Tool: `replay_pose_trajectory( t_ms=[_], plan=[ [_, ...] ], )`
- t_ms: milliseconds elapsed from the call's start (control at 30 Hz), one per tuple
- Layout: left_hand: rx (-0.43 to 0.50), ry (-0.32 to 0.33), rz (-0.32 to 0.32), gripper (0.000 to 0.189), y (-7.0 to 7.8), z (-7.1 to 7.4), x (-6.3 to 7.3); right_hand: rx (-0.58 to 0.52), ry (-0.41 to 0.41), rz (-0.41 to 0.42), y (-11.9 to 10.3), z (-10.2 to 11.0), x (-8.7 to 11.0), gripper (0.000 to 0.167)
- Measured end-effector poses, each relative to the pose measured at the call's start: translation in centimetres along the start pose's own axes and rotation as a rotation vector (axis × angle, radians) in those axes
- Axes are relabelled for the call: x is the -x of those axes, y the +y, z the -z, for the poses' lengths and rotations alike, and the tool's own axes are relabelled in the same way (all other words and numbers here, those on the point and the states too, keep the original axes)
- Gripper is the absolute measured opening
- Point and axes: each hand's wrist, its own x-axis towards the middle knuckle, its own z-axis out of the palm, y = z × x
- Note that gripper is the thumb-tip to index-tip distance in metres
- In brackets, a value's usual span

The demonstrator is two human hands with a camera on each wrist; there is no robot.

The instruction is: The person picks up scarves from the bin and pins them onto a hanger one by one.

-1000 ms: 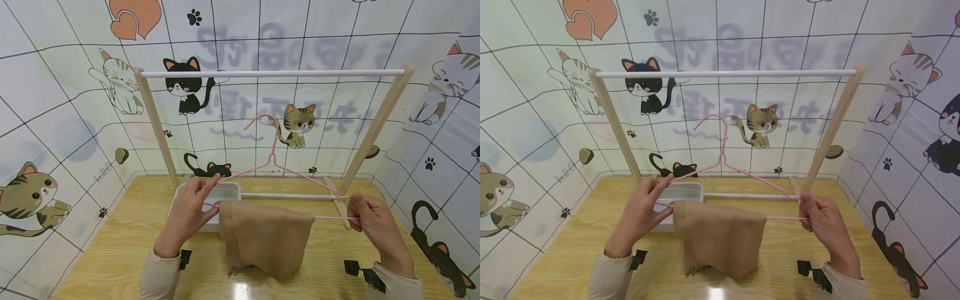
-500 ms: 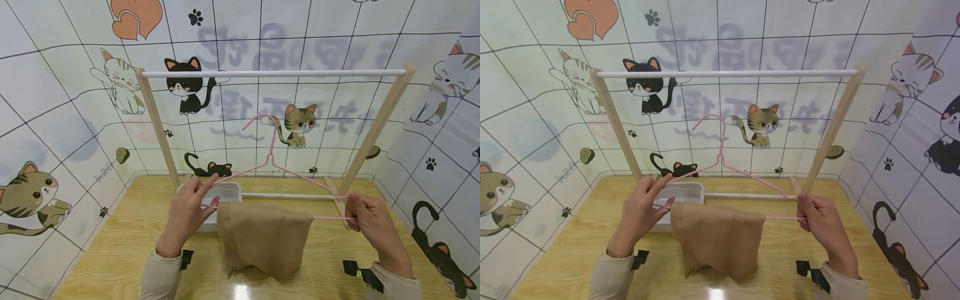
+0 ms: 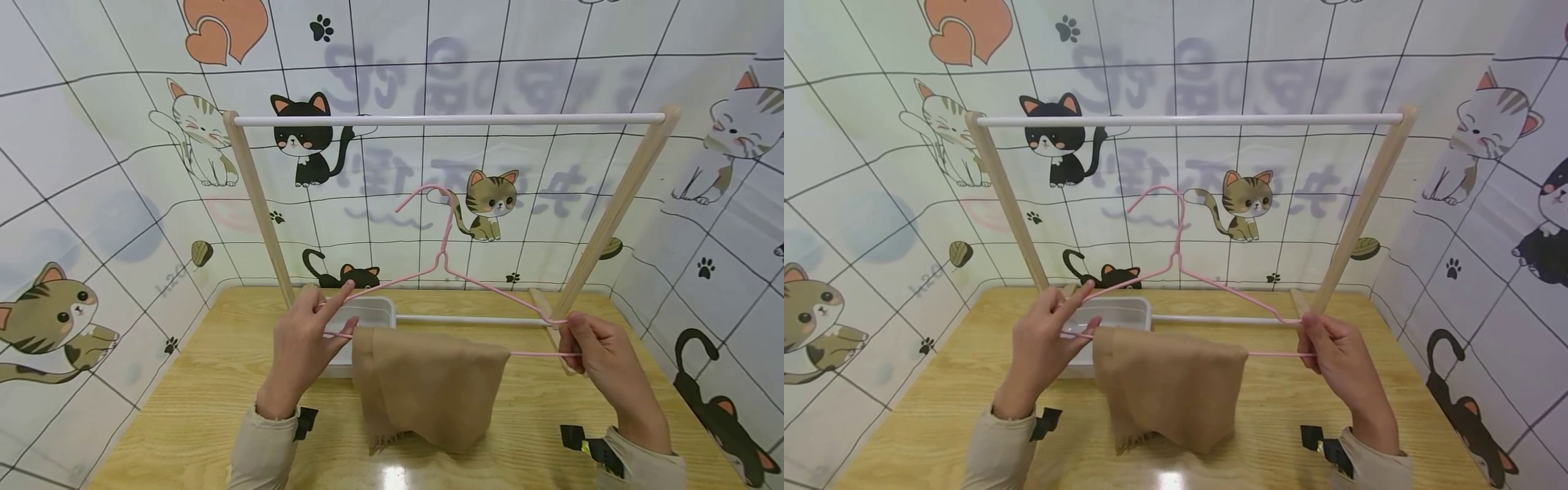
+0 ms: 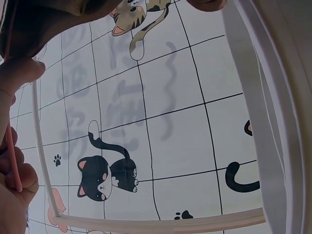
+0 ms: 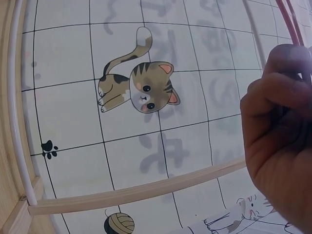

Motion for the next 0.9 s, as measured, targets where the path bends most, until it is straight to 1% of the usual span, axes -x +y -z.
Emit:
replay_pose_trajectory(
  t_ms=[133, 233, 367, 467, 600, 700, 800, 900],
  plan=[
    [0.007, 0.018, 0.007, 0.072, 0.0, 0.1, 0.0, -0.026, -0.008, 0.001, 0.0, 0.0, 0.0, 0.043],
    [0.011, 0.054, 0.010, 0.066, 0.0, 0.1, -0.1, -0.036, -0.006, -0.001, 0.1, 0.2, -0.1, 0.045],
    [0.011, 0.102, 0.017, 0.061, -0.1, 0.2, -0.2, -0.061, 0.005, -0.019, 0.5, 0.9, 0.1, 0.044],
    [0.005, 0.115, 0.024, 0.059, -0.1, 0.4, -0.3, -0.095, 0.015, -0.030, 0.6, 1.5, 0.3, 0.043],
    [0.002, 0.123, 0.032, 0.055, -0.2, 0.5, -0.3, -0.109, 0.020, 0.007, 0.7, 2.0, 0.4, 0.041],
    [0.005, 0.126, 0.035, 0.053, -0.2, 0.5, -0.4, -0.081, 0.032, 0.039, 0.8, 2.3, 0.4, 0.041],
    [0.006, 0.124, 0.040, 0.052, -0.3, 0.6, -0.3, -0.029, 0.069, 0.031, 1.0, 2.3, 0.4, 0.041],
    [0.007, 0.125, 0.045, 0.050, -0.4, 0.6, -0.3, 0.032, 0.110, 0.000, 1.0, 2.5, 0.4, 0.040]
  ],
)
